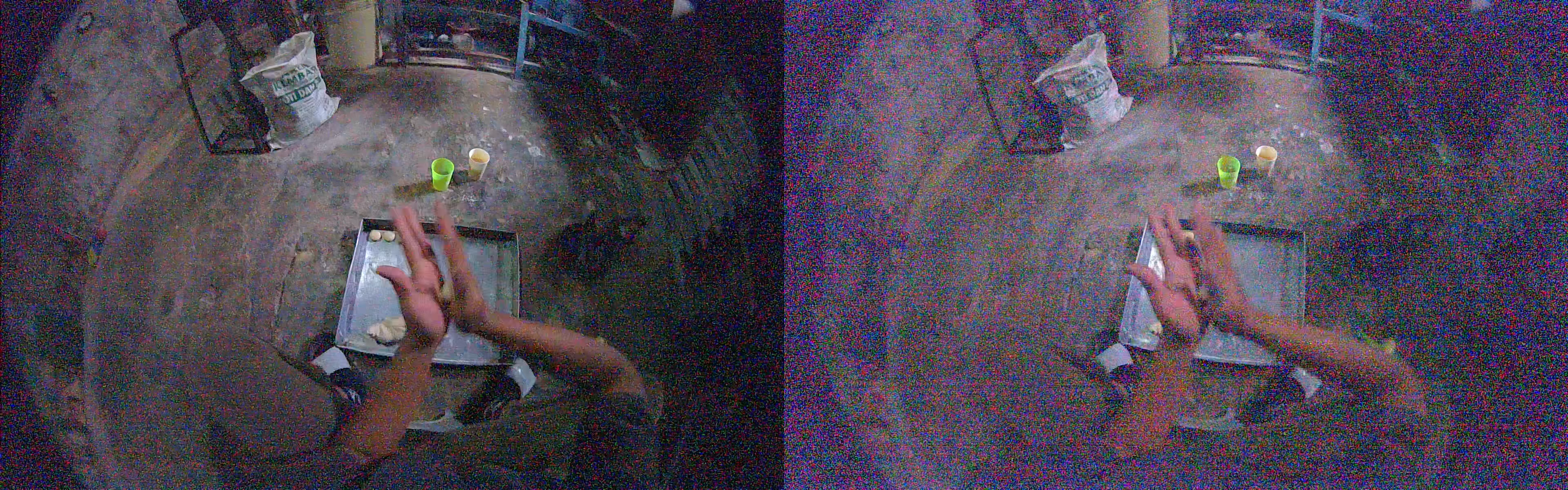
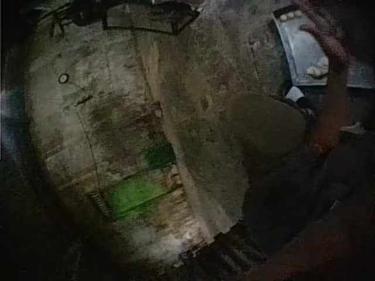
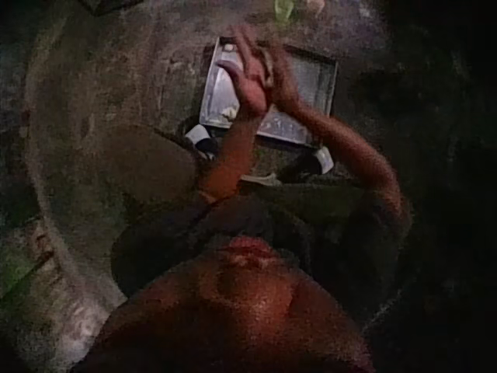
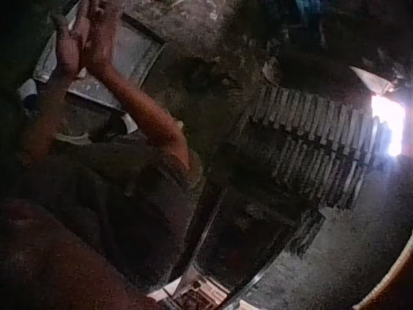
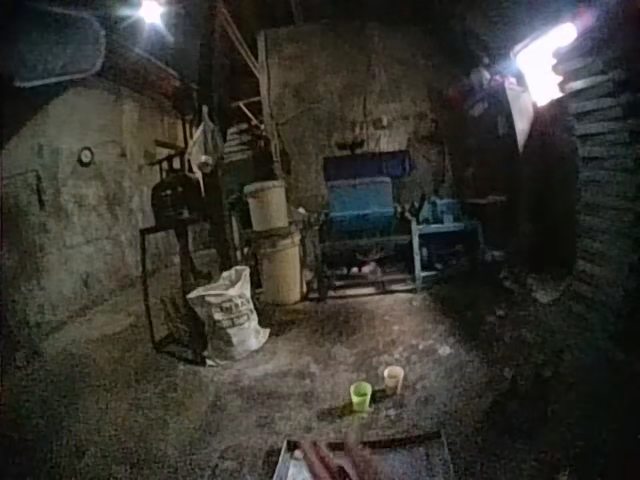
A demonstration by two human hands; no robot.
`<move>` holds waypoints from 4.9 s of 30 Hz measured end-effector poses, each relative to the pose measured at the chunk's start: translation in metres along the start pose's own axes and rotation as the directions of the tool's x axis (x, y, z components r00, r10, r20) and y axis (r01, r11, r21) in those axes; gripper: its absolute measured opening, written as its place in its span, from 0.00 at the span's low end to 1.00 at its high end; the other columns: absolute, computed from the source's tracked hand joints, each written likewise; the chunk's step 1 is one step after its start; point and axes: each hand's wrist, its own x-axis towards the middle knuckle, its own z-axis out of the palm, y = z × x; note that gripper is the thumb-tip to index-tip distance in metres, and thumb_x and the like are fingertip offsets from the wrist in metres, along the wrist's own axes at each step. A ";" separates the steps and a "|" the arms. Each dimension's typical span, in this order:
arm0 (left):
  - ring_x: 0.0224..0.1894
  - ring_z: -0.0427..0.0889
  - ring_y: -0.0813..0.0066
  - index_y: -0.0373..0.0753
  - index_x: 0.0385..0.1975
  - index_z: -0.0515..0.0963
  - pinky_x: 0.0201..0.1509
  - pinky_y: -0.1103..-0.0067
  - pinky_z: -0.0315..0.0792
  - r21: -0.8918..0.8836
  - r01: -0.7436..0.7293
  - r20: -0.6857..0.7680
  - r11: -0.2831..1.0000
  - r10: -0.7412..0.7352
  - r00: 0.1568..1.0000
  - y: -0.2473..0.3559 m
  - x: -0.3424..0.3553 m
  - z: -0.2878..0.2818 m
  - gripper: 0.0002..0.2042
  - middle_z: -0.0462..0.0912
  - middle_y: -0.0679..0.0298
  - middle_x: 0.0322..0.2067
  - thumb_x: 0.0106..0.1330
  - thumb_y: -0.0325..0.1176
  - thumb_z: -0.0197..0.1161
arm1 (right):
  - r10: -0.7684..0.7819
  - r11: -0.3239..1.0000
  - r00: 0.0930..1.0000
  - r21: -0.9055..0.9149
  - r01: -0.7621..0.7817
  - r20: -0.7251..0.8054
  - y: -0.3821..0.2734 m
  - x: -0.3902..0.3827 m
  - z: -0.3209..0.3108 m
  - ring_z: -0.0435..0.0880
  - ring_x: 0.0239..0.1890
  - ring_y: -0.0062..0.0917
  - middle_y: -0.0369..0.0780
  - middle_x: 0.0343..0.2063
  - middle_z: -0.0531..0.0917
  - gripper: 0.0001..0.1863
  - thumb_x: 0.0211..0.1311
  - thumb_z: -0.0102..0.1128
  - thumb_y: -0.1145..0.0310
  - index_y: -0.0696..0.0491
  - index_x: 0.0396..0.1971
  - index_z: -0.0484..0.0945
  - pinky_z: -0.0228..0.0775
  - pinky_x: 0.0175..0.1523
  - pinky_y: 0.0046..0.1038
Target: The person shapes small pieces of dough by hand, rolling them into spheres and placing them onto a metal baking tray.
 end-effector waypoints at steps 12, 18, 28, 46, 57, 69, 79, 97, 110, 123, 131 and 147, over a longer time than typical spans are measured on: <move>0.76 0.21 0.62 0.44 0.74 0.30 0.74 0.63 0.17 -0.172 0.048 -0.040 0.984 -0.055 0.998 -0.005 -0.004 -0.004 0.51 0.25 0.58 0.75 0.58 0.77 0.15 | 0.126 0.951 0.992 0.284 -0.123 0.008 -0.021 0.001 0.001 0.29 0.77 0.31 0.41 0.75 0.35 0.45 0.68 0.15 0.32 0.51 0.74 0.34 0.14 0.75 0.38; 0.76 0.20 0.60 0.44 0.74 0.30 0.73 0.59 0.16 0.497 -0.059 0.057 0.866 0.035 0.998 -0.024 -0.014 -0.025 0.49 0.25 0.59 0.75 0.60 0.75 0.13 | 0.086 0.956 0.995 0.286 -0.066 -0.058 -0.023 0.030 -0.005 0.29 0.77 0.32 0.41 0.76 0.36 0.42 0.70 0.20 0.37 0.50 0.74 0.37 0.15 0.75 0.44; 0.77 0.32 0.60 0.48 0.75 0.34 0.77 0.62 0.29 -0.043 0.083 0.012 0.996 -0.083 0.997 -0.023 -0.014 -0.028 0.48 0.33 0.58 0.75 0.61 0.75 0.22 | 0.104 0.899 0.990 0.435 -0.051 -0.099 -0.039 0.033 0.010 0.32 0.77 0.32 0.41 0.75 0.39 0.39 0.73 0.23 0.41 0.50 0.74 0.40 0.18 0.75 0.44; 0.75 0.47 0.57 0.43 0.72 0.47 0.76 0.60 0.52 -0.857 0.130 0.054 0.498 -0.165 0.985 -0.013 0.001 -0.027 0.32 0.48 0.56 0.73 0.74 0.50 0.45 | 0.190 0.888 0.825 -0.451 0.086 0.532 -0.111 0.072 -0.081 0.86 0.32 0.31 0.42 0.30 0.86 0.14 0.55 0.70 0.62 0.55 0.37 0.83 0.77 0.42 0.32; 0.75 0.47 0.61 0.43 0.72 0.47 0.76 0.65 0.51 -0.746 0.138 0.053 0.652 -0.148 0.988 -0.007 0.003 -0.025 0.34 0.47 0.58 0.74 0.73 0.53 0.45 | 0.027 0.859 0.894 -0.468 0.208 0.447 -0.078 0.059 -0.064 0.85 0.36 0.35 0.42 0.34 0.83 0.12 0.54 0.71 0.63 0.52 0.36 0.85 0.77 0.40 0.33; 0.76 0.46 0.65 0.42 0.72 0.51 0.77 0.66 0.46 -0.786 0.120 0.022 0.606 -0.167 0.986 -0.002 0.008 -0.019 0.30 0.49 0.60 0.73 0.75 0.50 0.41 | -0.074 0.988 0.951 -0.104 0.110 0.299 -0.064 0.062 -0.067 0.85 0.34 0.32 0.41 0.30 0.83 0.08 0.57 0.68 0.67 0.54 0.33 0.84 0.76 0.40 0.31; 0.76 0.43 0.65 0.46 0.72 0.50 0.77 0.64 0.44 -0.691 0.093 0.009 0.717 -0.120 0.993 0.004 0.007 -0.023 0.29 0.50 0.63 0.74 0.75 0.51 0.39 | 0.132 0.934 0.955 -0.356 -0.030 0.266 -0.092 0.054 -0.047 0.83 0.28 0.25 0.39 0.24 0.83 0.12 0.55 0.73 0.63 0.57 0.28 0.82 0.75 0.36 0.28; 0.75 0.47 0.60 0.38 0.72 0.48 0.77 0.66 0.43 -0.560 0.057 -0.005 0.827 -0.072 0.997 0.005 0.004 -0.032 0.33 0.50 0.54 0.73 0.76 0.56 0.31 | 0.411 0.912 0.864 -0.129 -0.390 0.290 -0.063 0.048 -0.035 0.86 0.36 0.22 0.41 0.33 0.87 0.12 0.61 0.68 0.69 0.61 0.40 0.83 0.78 0.45 0.28; 0.61 0.73 0.68 0.35 0.64 0.67 0.62 0.72 0.69 0.265 0.138 -0.118 0.954 -0.110 0.987 0.017 0.003 -0.024 0.23 0.73 0.57 0.60 0.76 0.43 0.49 | 0.331 0.943 0.939 -0.005 -0.332 0.096 -0.060 0.054 -0.060 0.85 0.36 0.21 0.40 0.34 0.87 0.14 0.65 0.63 0.66 0.62 0.42 0.82 0.77 0.44 0.25; 0.41 0.85 0.69 0.29 0.49 0.78 0.49 0.74 0.81 0.218 0.308 -0.309 0.926 -0.234 0.922 0.027 0.010 -0.016 0.15 0.84 0.55 0.41 0.70 0.34 0.61 | 0.339 0.938 0.909 -0.006 -0.348 0.243 -0.069 0.069 -0.092 0.85 0.41 0.22 0.41 0.37 0.87 0.15 0.63 0.66 0.68 0.62 0.46 0.81 0.78 0.49 0.26; 0.41 0.85 0.68 0.29 0.48 0.77 0.48 0.74 0.81 0.189 0.310 -0.294 0.932 -0.248 0.923 0.024 0.011 -0.014 0.14 0.84 0.54 0.41 0.69 0.32 0.62 | 0.290 0.954 0.925 0.001 -0.299 0.246 -0.069 0.070 -0.093 0.85 0.38 0.23 0.41 0.35 0.87 0.14 0.63 0.66 0.70 0.62 0.44 0.82 0.79 0.48 0.27; 0.38 0.86 0.69 0.29 0.46 0.79 0.44 0.74 0.82 0.280 0.324 -0.279 0.903 -0.247 0.928 0.031 0.016 -0.008 0.15 0.85 0.55 0.38 0.68 0.35 0.64 | 0.306 0.943 0.908 0.037 -0.330 0.287 -0.059 0.076 -0.104 0.84 0.36 0.20 0.38 0.34 0.86 0.15 0.63 0.66 0.65 0.60 0.44 0.82 0.78 0.44 0.25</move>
